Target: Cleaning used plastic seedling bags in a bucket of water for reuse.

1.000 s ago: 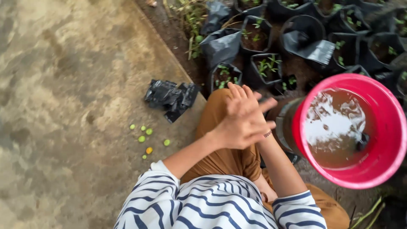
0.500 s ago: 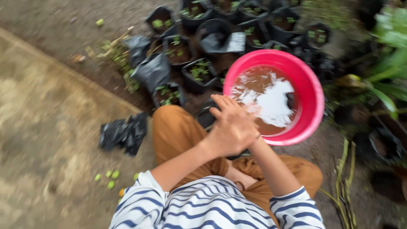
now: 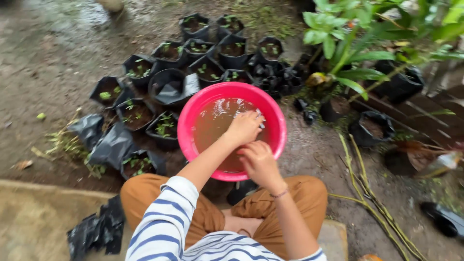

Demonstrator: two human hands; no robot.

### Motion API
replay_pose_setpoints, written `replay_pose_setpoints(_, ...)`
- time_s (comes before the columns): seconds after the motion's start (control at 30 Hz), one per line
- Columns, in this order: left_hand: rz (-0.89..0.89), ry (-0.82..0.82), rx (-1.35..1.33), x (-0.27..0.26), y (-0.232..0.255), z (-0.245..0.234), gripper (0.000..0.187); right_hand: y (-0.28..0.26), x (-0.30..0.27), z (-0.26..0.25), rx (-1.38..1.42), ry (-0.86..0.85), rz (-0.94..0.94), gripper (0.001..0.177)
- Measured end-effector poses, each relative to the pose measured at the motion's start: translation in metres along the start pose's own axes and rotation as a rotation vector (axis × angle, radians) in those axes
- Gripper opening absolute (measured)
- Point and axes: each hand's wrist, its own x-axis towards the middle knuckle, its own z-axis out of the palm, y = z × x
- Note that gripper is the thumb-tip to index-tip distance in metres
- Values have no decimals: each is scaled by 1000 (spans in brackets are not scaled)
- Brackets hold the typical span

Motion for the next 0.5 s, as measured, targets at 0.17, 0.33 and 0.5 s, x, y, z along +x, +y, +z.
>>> replay_pose_setpoints(0.17,-41,-238,-27,-5,-5,26,47,-11,5,-3,63,45,22,14)
replay_pose_setpoints(0.33,-252,-536,-67,-16,-28,53,33,-13,2,5,81,67,50,12)
replay_pose_setpoints(0.5,-512,-569,-230,-25,-53,13,44,-23,6,-7,98,20,84,14)
